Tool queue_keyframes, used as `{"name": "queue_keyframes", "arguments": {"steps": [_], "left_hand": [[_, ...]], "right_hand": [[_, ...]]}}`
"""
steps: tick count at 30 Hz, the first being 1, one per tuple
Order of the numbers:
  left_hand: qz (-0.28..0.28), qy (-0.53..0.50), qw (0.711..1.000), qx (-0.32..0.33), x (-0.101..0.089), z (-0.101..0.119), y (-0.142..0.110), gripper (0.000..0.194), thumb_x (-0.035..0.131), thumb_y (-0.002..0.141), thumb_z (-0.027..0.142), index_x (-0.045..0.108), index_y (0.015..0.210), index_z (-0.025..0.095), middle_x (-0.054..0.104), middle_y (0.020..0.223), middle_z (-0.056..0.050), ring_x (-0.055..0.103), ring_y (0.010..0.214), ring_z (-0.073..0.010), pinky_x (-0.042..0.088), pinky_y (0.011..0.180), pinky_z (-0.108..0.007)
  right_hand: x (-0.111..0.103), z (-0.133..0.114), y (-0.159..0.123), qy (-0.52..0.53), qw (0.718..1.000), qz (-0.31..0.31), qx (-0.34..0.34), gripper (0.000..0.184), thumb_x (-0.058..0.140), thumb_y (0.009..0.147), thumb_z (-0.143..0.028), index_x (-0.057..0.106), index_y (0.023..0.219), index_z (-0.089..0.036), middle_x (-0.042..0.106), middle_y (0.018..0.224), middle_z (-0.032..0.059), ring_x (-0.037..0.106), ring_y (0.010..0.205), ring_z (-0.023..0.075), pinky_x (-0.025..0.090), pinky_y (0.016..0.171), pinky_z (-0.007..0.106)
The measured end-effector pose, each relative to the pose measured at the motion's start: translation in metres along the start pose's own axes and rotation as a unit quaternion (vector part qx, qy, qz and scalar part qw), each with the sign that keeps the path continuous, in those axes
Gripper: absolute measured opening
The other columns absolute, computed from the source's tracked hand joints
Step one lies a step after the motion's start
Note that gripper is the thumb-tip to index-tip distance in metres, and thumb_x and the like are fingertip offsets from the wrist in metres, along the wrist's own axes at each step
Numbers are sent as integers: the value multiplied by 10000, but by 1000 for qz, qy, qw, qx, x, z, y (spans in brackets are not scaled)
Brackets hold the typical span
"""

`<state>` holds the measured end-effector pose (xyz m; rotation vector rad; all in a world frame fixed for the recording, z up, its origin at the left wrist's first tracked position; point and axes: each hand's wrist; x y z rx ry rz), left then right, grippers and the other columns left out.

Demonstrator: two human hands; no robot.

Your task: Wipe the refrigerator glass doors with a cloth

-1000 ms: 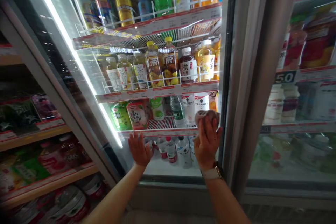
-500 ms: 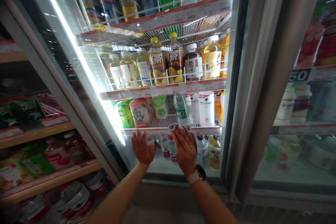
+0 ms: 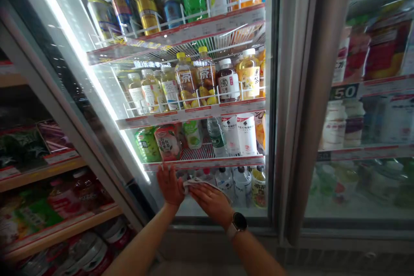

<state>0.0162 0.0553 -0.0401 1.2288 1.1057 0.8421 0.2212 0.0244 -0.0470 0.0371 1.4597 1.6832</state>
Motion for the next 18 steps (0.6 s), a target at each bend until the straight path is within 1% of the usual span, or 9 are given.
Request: {"name": "queue_keyframes", "arguments": {"steps": [2, 4, 7, 10, 13, 16, 18], "left_hand": [[0, 0, 1000, 4, -1, 0, 2, 610, 395, 972, 305, 199, 1547, 240, 180, 1629, -99, 91, 1518, -256, 121, 1227, -551], [1, 4, 1000, 9, -1, 1, 3, 618, 404, 966, 288, 199, 1546, 230, 176, 1629, -105, 100, 1517, -262, 129, 1227, -544], [4, 14, 1000, 14, -2, 2, 4, 620, 407, 958, 270, 211, 1543, 207, 161, 1632, -117, 106, 1515, -270, 135, 1226, -536], [1, 19, 1000, 14, -3, 3, 4, 629, 411, 951, 267, 211, 1543, 197, 155, 1631, -128, 103, 1515, -280, 132, 1224, -544], [-4, 24, 1000, 11, -3, 2, 3, 649, 427, 942, 269, 200, 1545, 193, 173, 1625, -143, 125, 1511, -294, 140, 1219, -559], [-4, 25, 1000, 8, -4, 3, 3, 649, 417, 946, 272, 184, 1548, 209, 173, 1628, -124, 129, 1511, -281, 145, 1221, -551], [-4, 24, 1000, 6, -4, 3, 4, 644, 408, 951, 271, 177, 1550, 227, 148, 1637, -100, 112, 1515, -261, 140, 1227, -532]], "right_hand": [[-11, 6, 7, -18, 1000, 11, 7, 363, 435, 989, -121, 615, 1296, -193, 646, 1328, 25, 556, 1269, 118, 448, 1107, 292], [-23, 15, 14, -42, 998, 31, 31, 381, 428, 983, -105, 611, 1303, -201, 646, 1327, 31, 532, 1302, 126, 401, 1151, 315], [-45, 32, 20, -89, 987, 86, 106, 453, 396, 961, -51, 584, 1342, -209, 636, 1341, 44, 462, 1371, 146, 317, 1202, 356], [-67, 54, 22, -133, 959, 158, 193, 528, 397, 935, -30, 512, 1415, -218, 606, 1377, 67, 397, 1418, 190, 300, 1207, 430], [-84, 73, 22, -164, 925, 234, 252, 600, 388, 917, -42, 416, 1487, -230, 543, 1442, 89, 358, 1439, 256, 294, 1188, 540], [-89, 82, 25, -159, 886, 308, 307, 641, 338, 907, -30, 370, 1514, -235, 472, 1501, 91, 329, 1452, 287, 286, 1177, 584], [-86, 80, 29, -141, 875, 325, 330, 634, 326, 916, -37, 369, 1514, -241, 458, 1512, 85, 349, 1441, 298, 304, 1170, 586]]}}
Point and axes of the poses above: each hand's wrist, its own y-axis towards the middle knuckle, its own x-axis out of the palm, z = x × y
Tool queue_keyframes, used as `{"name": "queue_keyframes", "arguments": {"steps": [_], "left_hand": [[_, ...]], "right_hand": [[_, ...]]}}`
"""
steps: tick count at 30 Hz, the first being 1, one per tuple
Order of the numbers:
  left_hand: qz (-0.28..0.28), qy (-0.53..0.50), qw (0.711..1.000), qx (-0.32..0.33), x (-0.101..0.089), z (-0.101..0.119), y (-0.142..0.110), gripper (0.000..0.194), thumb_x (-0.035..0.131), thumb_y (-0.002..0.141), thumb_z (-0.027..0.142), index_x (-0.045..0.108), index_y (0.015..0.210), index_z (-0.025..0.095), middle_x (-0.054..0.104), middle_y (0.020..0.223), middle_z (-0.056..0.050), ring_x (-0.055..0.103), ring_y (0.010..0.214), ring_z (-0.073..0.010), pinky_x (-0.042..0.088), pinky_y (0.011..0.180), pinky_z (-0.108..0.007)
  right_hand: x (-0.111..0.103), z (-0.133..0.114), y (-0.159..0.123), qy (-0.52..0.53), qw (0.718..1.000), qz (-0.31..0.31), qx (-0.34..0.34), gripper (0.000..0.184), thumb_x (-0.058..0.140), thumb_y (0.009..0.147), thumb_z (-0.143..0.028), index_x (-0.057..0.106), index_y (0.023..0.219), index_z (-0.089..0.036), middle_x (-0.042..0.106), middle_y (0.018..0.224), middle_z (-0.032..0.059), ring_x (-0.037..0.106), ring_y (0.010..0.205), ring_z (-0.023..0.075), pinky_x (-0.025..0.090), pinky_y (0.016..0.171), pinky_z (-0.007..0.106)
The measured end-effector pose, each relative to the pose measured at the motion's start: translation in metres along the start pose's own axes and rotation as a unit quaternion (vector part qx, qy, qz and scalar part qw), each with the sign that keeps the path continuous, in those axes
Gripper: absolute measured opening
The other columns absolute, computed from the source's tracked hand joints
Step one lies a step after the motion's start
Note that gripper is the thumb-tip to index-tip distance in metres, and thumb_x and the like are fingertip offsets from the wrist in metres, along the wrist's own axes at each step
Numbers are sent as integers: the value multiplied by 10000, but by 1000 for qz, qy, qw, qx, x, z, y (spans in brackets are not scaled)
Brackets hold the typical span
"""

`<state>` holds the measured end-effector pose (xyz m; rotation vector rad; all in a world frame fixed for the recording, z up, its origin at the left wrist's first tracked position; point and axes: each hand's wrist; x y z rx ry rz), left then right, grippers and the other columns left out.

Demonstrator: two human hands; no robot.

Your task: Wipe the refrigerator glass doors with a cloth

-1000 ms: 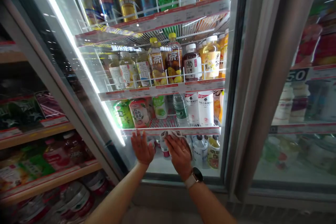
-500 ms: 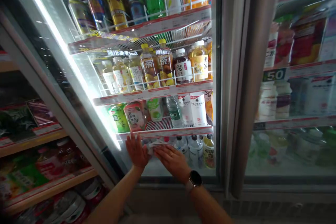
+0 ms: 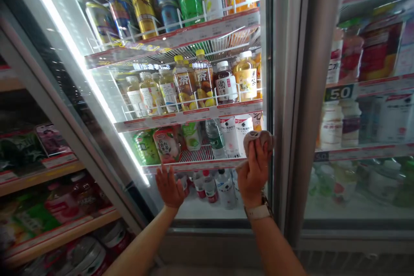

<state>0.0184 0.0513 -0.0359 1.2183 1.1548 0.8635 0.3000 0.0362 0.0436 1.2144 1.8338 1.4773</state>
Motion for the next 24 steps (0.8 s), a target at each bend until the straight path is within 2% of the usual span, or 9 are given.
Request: {"name": "queue_keyframes", "arguments": {"steps": [2, 5, 9, 14, 17, 21, 24], "left_hand": [[0, 0, 1000, 1, 0, 0, 1, 644, 407, 953, 273, 172, 1551, 239, 130, 1642, -81, 92, 1518, -247, 133, 1233, -513], [2, -3, 1000, 0, 0, 0, 0, 644, 410, 953, 278, 175, 1552, 243, 139, 1641, -75, 78, 1519, -248, 124, 1236, -510], [-1, -7, 1000, -8, 2, 0, -3, 630, 414, 958, 288, 199, 1547, 233, 181, 1628, -103, 115, 1513, -268, 129, 1231, -531], [7, 6, 1000, 2, 2, 0, -3, 628, 423, 959, 295, 210, 1542, 206, 202, 1618, -133, 139, 1509, -284, 153, 1221, -552], [8, 3, 1000, 7, 1, 1, -1, 616, 405, 967, 285, 206, 1543, 194, 171, 1627, -125, 109, 1514, -272, 147, 1226, -537], [5, 3, 1000, 4, 1, 0, -1, 609, 382, 974, 290, 192, 1547, 214, 151, 1632, -112, 86, 1516, -271, 152, 1225, -547], [3, 7, 1000, 4, 2, -1, -3, 606, 375, 975, 294, 189, 1548, 230, 159, 1632, -106, 104, 1514, -275, 164, 1221, -562]], "right_hand": [[4, -9, -7, 12, 1000, -14, 2, 619, 343, 927, -56, 369, 1515, -248, 473, 1501, 78, 379, 1424, 306, 316, 1164, 594], [12, -26, -25, 28, 998, -54, -30, 615, 361, 932, -69, 362, 1518, -256, 506, 1475, 70, 389, 1417, 296, 312, 1169, 589], [19, -44, -53, 53, 987, -126, -84, 606, 344, 938, -62, 367, 1514, -248, 569, 1413, 71, 442, 1384, 230, 303, 1200, 482], [24, -55, -82, 78, 972, -177, -136, 567, 379, 942, -38, 450, 1468, -236, 662, 1297, 59, 549, 1295, 167, 305, 1201, 367], [25, -58, -103, 94, 956, -221, -170, 553, 383, 934, -24, 495, 1435, -231, 666, 1294, 51, 569, 1271, 147, 332, 1185, 349], [26, -60, -132, 139, 919, -295, -223, 618, 361, 886, 24, 490, 1436, -227, 648, 1324, 41, 566, 1264, 135, 417, 1130, 342], [25, -59, -139, 158, 898, -330, -246, 639, 360, 868, 43, 493, 1432, -226, 652, 1318, 41, 562, 1262, 135, 456, 1098, 339]]}}
Point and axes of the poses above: each hand's wrist, its own y-axis towards the middle knuckle, its own x-axis out of the palm, z = x × y
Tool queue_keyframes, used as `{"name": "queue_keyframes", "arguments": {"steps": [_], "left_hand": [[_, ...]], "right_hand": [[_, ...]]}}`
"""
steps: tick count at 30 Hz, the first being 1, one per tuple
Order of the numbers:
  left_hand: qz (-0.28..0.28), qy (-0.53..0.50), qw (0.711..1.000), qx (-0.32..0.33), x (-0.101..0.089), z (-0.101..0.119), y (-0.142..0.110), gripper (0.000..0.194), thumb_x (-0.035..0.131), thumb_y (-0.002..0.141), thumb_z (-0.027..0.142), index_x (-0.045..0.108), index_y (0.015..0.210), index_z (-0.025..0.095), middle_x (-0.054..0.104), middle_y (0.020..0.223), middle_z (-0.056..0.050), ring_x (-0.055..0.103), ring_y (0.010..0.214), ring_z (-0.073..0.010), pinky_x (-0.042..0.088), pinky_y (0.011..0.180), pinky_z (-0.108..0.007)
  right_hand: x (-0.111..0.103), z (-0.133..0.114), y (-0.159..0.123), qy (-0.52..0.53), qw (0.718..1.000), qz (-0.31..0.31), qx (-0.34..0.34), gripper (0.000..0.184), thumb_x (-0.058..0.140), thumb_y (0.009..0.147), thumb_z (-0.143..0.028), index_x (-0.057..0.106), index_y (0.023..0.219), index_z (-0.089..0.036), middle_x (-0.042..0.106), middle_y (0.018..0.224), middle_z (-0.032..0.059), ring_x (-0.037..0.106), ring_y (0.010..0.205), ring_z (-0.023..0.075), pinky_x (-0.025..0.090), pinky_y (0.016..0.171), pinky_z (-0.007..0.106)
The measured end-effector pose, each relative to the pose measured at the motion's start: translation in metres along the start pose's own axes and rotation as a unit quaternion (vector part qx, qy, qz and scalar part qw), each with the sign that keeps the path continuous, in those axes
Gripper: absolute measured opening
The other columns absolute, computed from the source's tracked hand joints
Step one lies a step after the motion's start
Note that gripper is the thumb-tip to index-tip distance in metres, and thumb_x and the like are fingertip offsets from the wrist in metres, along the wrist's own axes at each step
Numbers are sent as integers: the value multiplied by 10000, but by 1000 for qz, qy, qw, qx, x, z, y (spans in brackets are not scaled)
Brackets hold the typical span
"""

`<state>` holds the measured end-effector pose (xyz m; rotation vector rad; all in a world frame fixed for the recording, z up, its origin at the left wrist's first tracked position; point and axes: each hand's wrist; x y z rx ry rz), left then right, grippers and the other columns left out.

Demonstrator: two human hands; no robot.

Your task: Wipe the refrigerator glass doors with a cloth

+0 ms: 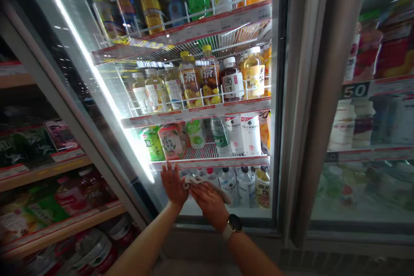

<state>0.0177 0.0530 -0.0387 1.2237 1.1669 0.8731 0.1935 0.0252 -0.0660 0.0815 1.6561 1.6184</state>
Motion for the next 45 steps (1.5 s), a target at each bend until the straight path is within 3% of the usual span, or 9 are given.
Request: {"name": "queue_keyframes", "arguments": {"steps": [5, 9, 14, 20, 25, 28, 35, 40, 45], "left_hand": [[3, 6, 1000, 2, 1, -1, -1, 619, 385, 971, 291, 179, 1550, 223, 204, 1620, -119, 133, 1510, -280, 171, 1218, -559], [4, 1, 1000, 0, 1, 0, 1, 633, 403, 962, 298, 181, 1550, 223, 210, 1619, -125, 120, 1512, -281, 158, 1219, -559], [8, -8, 1000, -2, -1, 2, 3, 632, 403, 956, 274, 187, 1548, 230, 171, 1632, -101, 117, 1514, -265, 141, 1229, -528], [4, -3, 1000, -8, 2, 0, -2, 636, 411, 954, 294, 192, 1547, 227, 194, 1626, -113, 124, 1513, -276, 161, 1221, -543], [1, 1, 1000, -17, 2, 0, -4, 643, 426, 944, 297, 212, 1542, 199, 212, 1616, -136, 142, 1507, -297, 179, 1212, -566], [0, 5, 1000, -4, 0, 1, -1, 637, 414, 946, 276, 209, 1543, 191, 174, 1624, -129, 125, 1511, -285, 162, 1219, -549], [4, -7, 1000, 0, -1, 1, -1, 606, 392, 967, 292, 219, 1543, 215, 163, 1632, -111, 113, 1515, -263, 140, 1227, -532], [5, -7, 1000, 2, 0, 1, -1, 585, 343, 988, 340, 218, 1543, 201, 171, 1629, -126, 107, 1516, -268, 144, 1223, -530], [0, -8, 1000, -2, -1, 2, 1, 603, 373, 980, 299, 186, 1548, 221, 145, 1635, -100, 85, 1519, -255, 138, 1229, -517]], "right_hand": [[-18, 11, 9, -16, 998, -29, -47, 476, 430, 932, -36, 553, 1371, -175, 625, 1354, 59, 537, 1293, 142, 439, 1116, 327], [-46, 25, 23, -71, 997, 11, -20, 464, 401, 959, -61, 551, 1375, -202, 625, 1355, 40, 507, 1332, 140, 342, 1192, 345], [-89, 54, 39, -149, 971, 152, 111, 616, 381, 936, -27, 363, 1514, -239, 560, 1425, 65, 368, 1432, 204, 268, 1219, 460], [-108, 75, 52, -153, 890, 335, 269, 625, 338, 930, -57, 317, 1536, -207, 380, 1554, 107, 320, 1453, 300, 295, 1178, 571], [-82, 46, 62, -110, 929, 264, 234, 644, 349, 934, -65, 303, 1540, -279, 479, 1496, 61, 371, 1431, 275, 281, 1191, 566], [-58, 25, 61, -85, 961, 198, 173, 647, 331, 933, -43, 292, 1545, -249, 557, 1428, 65, 422, 1403, 221, 288, 1208, 477], [-12, 4, 31, -54, 992, 82, 76, 589, 350, 919, -11, 481, 1446, -238, 639, 1335, 41, 555, 1284, 143, 350, 1173, 342], [-3, 0, 4, -21, 1000, 8, 11, 624, 344, 866, 35, 489, 1433, -182, 623, 1357, 47, 513, 1318, 135, 408, 1139, 332], [-15, 9, -2, -26, 997, -46, -48, 513, 384, 926, -22, 535, 1388, -188, 618, 1366, 32, 534, 1291, 121, 447, 1104, 298]]}}
Point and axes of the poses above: each hand's wrist, its own y-axis towards the middle knuckle, its own x-axis out of the palm, z = x × y
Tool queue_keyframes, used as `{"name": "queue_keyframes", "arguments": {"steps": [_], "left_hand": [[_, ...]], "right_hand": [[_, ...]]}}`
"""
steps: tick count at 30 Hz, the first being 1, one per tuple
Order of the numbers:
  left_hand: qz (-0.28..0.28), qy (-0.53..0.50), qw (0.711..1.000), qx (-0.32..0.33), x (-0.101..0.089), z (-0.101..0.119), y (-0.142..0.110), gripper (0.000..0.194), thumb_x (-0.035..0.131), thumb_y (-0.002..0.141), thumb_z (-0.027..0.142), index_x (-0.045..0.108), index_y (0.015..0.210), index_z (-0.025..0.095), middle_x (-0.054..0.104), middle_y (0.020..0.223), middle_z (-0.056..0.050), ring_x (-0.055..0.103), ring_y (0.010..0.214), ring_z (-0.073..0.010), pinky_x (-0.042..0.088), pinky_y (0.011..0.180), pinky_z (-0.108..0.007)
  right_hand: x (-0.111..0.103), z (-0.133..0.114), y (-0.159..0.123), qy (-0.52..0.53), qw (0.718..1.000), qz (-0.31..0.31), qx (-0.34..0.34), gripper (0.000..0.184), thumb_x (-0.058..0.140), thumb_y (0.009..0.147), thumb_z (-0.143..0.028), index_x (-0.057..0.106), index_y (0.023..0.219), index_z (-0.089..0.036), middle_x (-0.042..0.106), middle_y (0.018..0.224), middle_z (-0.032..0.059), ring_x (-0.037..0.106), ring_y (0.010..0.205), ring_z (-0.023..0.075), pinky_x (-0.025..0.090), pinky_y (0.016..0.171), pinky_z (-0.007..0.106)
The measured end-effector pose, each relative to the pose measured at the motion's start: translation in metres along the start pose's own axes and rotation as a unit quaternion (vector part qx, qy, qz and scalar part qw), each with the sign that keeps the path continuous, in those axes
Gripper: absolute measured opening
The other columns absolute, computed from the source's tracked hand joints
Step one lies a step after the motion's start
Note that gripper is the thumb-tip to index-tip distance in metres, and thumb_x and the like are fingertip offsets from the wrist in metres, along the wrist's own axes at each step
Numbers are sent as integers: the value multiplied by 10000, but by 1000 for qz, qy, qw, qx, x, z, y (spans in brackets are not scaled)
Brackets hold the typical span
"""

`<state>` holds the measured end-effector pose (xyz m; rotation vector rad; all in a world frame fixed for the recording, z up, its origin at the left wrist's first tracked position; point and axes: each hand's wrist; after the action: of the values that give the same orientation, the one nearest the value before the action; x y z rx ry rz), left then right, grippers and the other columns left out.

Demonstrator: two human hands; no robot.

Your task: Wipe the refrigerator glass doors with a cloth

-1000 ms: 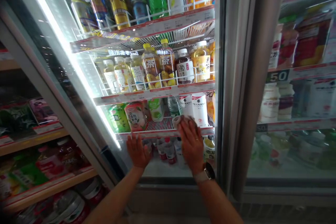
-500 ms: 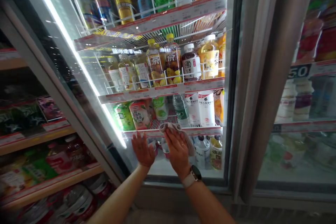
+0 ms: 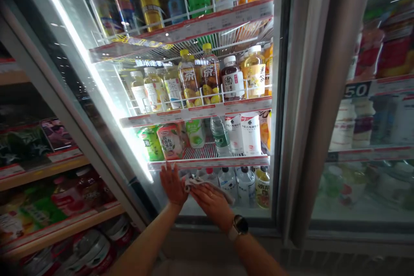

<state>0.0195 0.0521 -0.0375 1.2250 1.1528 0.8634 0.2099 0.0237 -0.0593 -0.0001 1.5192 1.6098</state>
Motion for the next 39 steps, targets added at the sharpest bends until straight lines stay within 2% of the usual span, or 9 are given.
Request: {"name": "queue_keyframes", "arguments": {"steps": [4, 8, 13, 17, 20, 26, 32, 36, 39], "left_hand": [[3, 11, 1000, -1, 2, -2, -2, 612, 385, 972, 305, 196, 1545, 202, 206, 1619, -131, 129, 1512, -282, 182, 1212, -557], [11, 25, 1000, -3, 4, -3, -5, 618, 399, 959, 307, 229, 1537, 171, 287, 1589, -160, 189, 1498, -301, 224, 1198, -563], [22, 14, 1000, 10, 2, 0, -1, 585, 397, 962, 290, 280, 1523, 172, 258, 1604, -136, 170, 1505, -282, 188, 1215, -517], [27, 20, 999, 19, 0, 3, 2, 587, 388, 963, 282, 273, 1525, 160, 226, 1615, -130, 138, 1510, -281, 175, 1219, -495], [28, 23, 999, 18, 0, 3, 2, 598, 390, 959, 278, 257, 1530, 161, 226, 1613, -131, 142, 1509, -285, 176, 1219, -502], [15, 19, 1000, 10, 0, 2, -3, 611, 438, 947, 284, 276, 1525, 173, 283, 1589, -148, 177, 1500, -290, 171, 1220, -524], [23, 22, 999, 13, 0, 2, 0, 593, 381, 971, 294, 238, 1535, 174, 228, 1608, -144, 165, 1504, -284, 185, 1216, -525], [17, 12, 1000, 13, 0, 0, 0, 582, 380, 977, 293, 244, 1534, 190, 212, 1615, -134, 150, 1508, -276, 169, 1220, -524], [11, 9, 1000, 12, -1, -1, 1, 584, 370, 982, 295, 222, 1539, 195, 195, 1625, -111, 115, 1515, -260, 149, 1228, -508]], "right_hand": [[-18, 14, 6, -45, 998, 31, -14, 402, 426, 976, -97, 576, 1339, -188, 639, 1337, 36, 522, 1310, 121, 392, 1156, 313], [-44, 32, 17, -106, 988, 96, 58, 459, 410, 965, -55, 540, 1381, -201, 649, 1322, 44, 461, 1371, 140, 270, 1225, 353], [-78, 65, 30, -184, 921, 267, 216, 639, 396, 918, -24, 328, 1528, -199, 468, 1501, 103, 296, 1465, 250, 245, 1207, 537], [-78, 72, 36, -183, 879, 344, 274, 644, 358, 910, -38, 324, 1531, -206, 386, 1554, 103, 302, 1458, 307, 270, 1167, 627], [-59, 58, 37, -165, 896, 323, 257, 642, 372, 911, -34, 353, 1519, -240, 462, 1508, 88, 364, 1428, 310, 310, 1155, 616], [-20, 20, 33, -128, 937, 249, 207, 637, 416, 930, -37, 357, 1517, -278, 598, 1383, 62, 459, 1373, 229, 310, 1195, 452], [9, -7, 11, -25, 991, 107, 81, 598, 353, 923, 14, 443, 1469, -213, 678, 1274, 55, 577, 1256, 139, 386, 1154, 342], [13, -8, 2, 7, 999, 42, 18, 554, 327, 928, 7, 526, 1403, -198, 653, 1314, 52, 580, 1242, 140, 481, 1073, 331], [0, 1, 5, -1, 1000, 26, -12, 461, 384, 956, -42, 568, 1358, -174, 653, 1313, 57, 571, 1251, 139, 478, 1077, 315]]}}
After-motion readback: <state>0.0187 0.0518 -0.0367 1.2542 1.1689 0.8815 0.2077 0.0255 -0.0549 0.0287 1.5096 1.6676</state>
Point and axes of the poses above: each hand's wrist, its own y-axis towards the middle knuckle, its own x-axis out of the palm, z = x × y
